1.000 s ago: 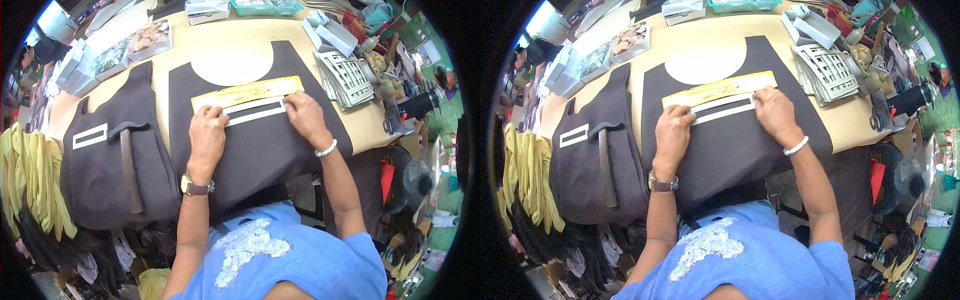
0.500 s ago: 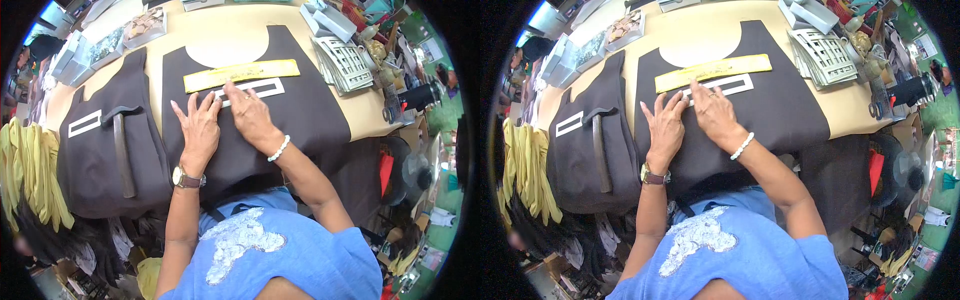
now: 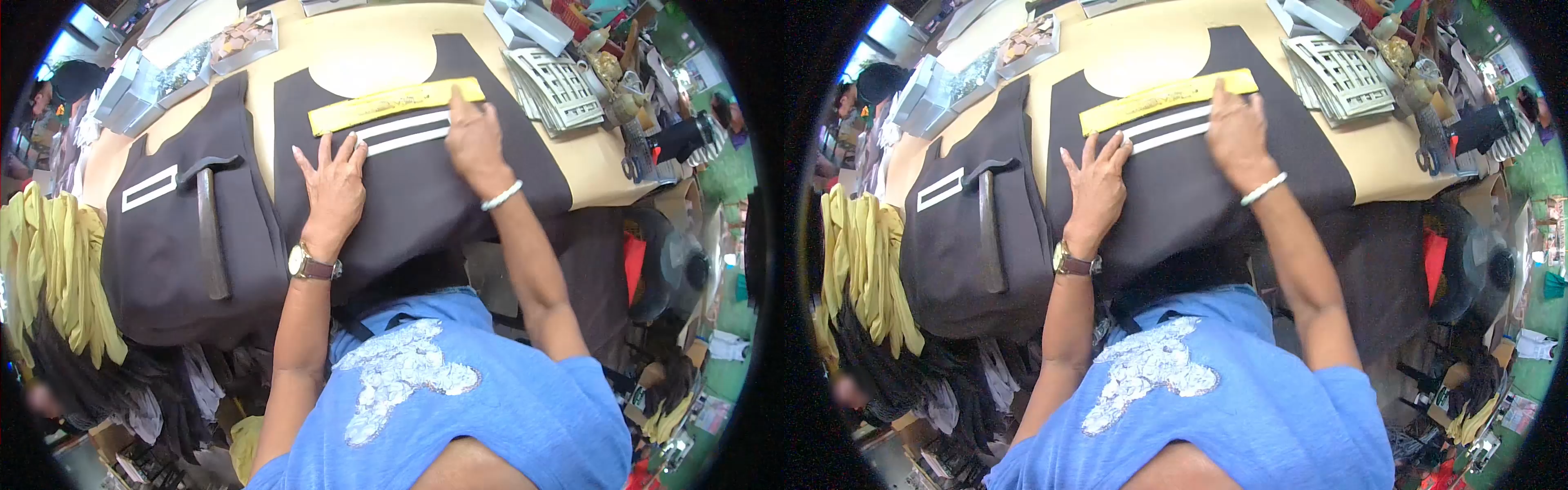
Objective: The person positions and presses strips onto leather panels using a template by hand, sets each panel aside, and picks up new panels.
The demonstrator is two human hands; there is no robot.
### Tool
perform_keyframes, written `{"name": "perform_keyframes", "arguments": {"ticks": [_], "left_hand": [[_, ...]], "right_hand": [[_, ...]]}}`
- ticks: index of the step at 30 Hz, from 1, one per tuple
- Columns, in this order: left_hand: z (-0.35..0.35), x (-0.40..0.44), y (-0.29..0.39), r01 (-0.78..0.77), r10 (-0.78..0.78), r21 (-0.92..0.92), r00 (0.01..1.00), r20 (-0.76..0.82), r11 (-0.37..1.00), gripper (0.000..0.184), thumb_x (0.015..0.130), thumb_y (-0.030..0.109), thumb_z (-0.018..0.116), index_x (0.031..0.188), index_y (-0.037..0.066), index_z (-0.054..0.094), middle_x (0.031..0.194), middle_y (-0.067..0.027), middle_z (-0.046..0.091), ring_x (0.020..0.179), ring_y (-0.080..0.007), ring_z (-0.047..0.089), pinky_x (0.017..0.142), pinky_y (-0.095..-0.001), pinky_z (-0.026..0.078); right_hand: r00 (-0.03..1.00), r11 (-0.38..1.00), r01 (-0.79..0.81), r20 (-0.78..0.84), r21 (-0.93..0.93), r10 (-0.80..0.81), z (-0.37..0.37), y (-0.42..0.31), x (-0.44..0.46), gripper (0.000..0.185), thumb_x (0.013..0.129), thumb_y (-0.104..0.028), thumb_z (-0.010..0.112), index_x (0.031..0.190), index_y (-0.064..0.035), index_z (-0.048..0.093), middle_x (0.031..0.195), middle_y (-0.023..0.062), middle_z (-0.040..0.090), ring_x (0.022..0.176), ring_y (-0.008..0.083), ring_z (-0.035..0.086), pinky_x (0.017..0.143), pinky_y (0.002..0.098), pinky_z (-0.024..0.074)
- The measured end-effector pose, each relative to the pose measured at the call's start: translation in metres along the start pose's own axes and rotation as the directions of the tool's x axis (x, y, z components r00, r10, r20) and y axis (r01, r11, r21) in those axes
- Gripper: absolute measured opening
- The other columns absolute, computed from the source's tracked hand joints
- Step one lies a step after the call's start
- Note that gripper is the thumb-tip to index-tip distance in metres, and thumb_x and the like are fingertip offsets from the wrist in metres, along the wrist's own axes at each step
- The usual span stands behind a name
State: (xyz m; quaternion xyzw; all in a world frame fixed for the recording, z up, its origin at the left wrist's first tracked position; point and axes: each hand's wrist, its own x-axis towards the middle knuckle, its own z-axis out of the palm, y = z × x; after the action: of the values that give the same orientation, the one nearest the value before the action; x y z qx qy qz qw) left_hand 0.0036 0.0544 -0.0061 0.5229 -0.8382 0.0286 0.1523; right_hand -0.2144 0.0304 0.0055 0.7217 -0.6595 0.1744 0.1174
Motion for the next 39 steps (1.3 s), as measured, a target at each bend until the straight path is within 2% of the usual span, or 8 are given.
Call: {"name": "perform_keyframes", "arguments": {"ticks": [5, 7, 19, 24, 27, 29, 32, 39], "left_hand": [[0.000, 0.001, 0.001, -0.046, 0.047, 0.061, 0.999, -0.021, 0.997, 0.042, 0.083, 0.003, 0.046, 0.124, 0.008, 0.053, 0.134, -0.0044, 0.046, 0.133, -0.0329, 0.027, 0.102, -0.0692, 0.013], [-0.003, 0.004, 0.004, -0.061, 0.055, 0.148, 0.997, 0.045, 0.987, 0.042, 0.083, 0.004, 0.047, 0.124, 0.006, 0.053, 0.133, -0.0043, 0.046, 0.134, -0.0322, 0.026, 0.103, -0.0680, 0.013], [-0.014, -0.007, 0.017, -0.043, -0.027, 0.478, 0.990, 0.139, 0.878, 0.039, 0.080, 0.007, 0.051, 0.119, 0.001, 0.054, 0.120, -0.0078, 0.050, 0.135, -0.0292, 0.024, 0.104, -0.0651, 0.014], [-0.034, -0.015, 0.005, 0.078, -0.129, 0.261, 0.975, 0.183, 0.962, 0.037, 0.083, 0.007, 0.049, 0.119, 0.001, 0.053, 0.117, -0.0136, 0.055, 0.125, -0.0334, 0.039, 0.102, -0.0639, 0.021], [-0.014, -0.015, -0.007, 0.285, -0.292, -0.082, 0.952, -0.093, 0.955, 0.040, 0.088, 0.013, 0.048, 0.126, 0.002, 0.047, 0.123, -0.0145, 0.052, 0.125, -0.0348, 0.039, 0.102, -0.0603, 0.025], [-0.010, -0.018, -0.011, 0.333, -0.343, -0.093, 0.930, -0.132, 0.938, 0.050, 0.092, 0.025, 0.047, 0.135, 0.002, 0.036, 0.137, -0.0228, 0.037, 0.129, -0.0398, 0.030, 0.102, -0.0579, 0.026], [0.003, -0.024, -0.016, 0.429, -0.435, -0.098, 0.900, -0.037, 0.898, 0.059, 0.094, 0.034, 0.045, 0.141, 0.004, 0.027, 0.144, -0.0300, 0.020, 0.134, -0.0448, 0.018, 0.104, -0.0584, 0.023], [0.005, -0.022, -0.015, 0.478, -0.485, -0.106, 0.872, -0.065, 0.872, 0.059, 0.094, 0.037, 0.044, 0.141, 0.005, 0.029, 0.143, -0.0313, 0.020, 0.134, -0.0453, 0.018, 0.103, -0.0578, 0.025]], "right_hand": [[0.972, 0.949, 0.223, -0.127, 0.222, -0.198, 0.013, -0.101, -0.031, 0.045, 0.084, -0.006, 0.046, 0.124, 0.0136, 0.042, 0.104, 0.0193, 0.063, 0.101, 0.0253, 0.060, 0.093, 0.0452, 0.0403], [0.991, 0.928, 0.126, -0.002, 0.352, -0.134, 0.010, -0.088, -0.034, 0.045, 0.085, -0.005, 0.045, 0.126, 0.0121, 0.039, 0.106, 0.0203, 0.063, 0.101, 0.0258, 0.061, 0.095, 0.0460, 0.0404], [0.998, 0.995, -0.053, 0.042, 0.087, 0.050, -0.005, 0.015, -0.046, 0.042, 0.085, -0.001, 0.040, 0.126, 0.0046, 0.044, 0.114, 0.0117, 0.062, 0.101, 0.0263, 0.061, 0.098, 0.0487, 0.0375], [0.888, 0.995, -0.075, 0.450, -0.062, 0.095, -0.042, 0.009, 0.001, 0.034, 0.086, -0.013, 0.046, 0.116, 0.0018, 0.052, 0.095, 0.0156, 0.065, 0.087, 0.0275, 0.064, 0.090, 0.0467, 0.0388], [0.983, 0.996, 0.072, 0.164, 0.045, -0.079, -0.029, 0.008, 0.019, 0.033, 0.087, -0.016, 0.049, 0.118, -0.0053, 0.053, 0.105, 0.0131, 0.063, 0.102, 0.0252, 0.058, 0.090, 0.0458, 0.0382], [0.940, 0.974, 0.204, 0.259, 0.093, -0.222, -0.002, 0.001, 0.034, 0.035, 0.088, -0.021, 0.052, 0.122, -0.0140, 0.055, 0.128, 0.0143, 0.049, 0.122, 0.0315, 0.043, 0.097, 0.0494, 0.0345], [0.926, 0.972, 0.168, 0.313, 0.162, -0.212, 0.035, -0.005, 0.069, 0.035, 0.091, -0.025, 0.047, 0.126, -0.0206, 0.054, 0.139, 0.0171, 0.037, 0.131, 0.0388, 0.030, 0.104, 0.0600, 0.0222], [0.989, 0.998, -0.006, 0.151, 0.064, -0.004, 0.095, -0.011, 0.166, 0.043, 0.091, -0.024, 0.039, 0.134, -0.0167, 0.044, 0.145, 0.0183, 0.027, 0.134, 0.0423, 0.020, 0.105, 0.0622, 0.0142]]}}
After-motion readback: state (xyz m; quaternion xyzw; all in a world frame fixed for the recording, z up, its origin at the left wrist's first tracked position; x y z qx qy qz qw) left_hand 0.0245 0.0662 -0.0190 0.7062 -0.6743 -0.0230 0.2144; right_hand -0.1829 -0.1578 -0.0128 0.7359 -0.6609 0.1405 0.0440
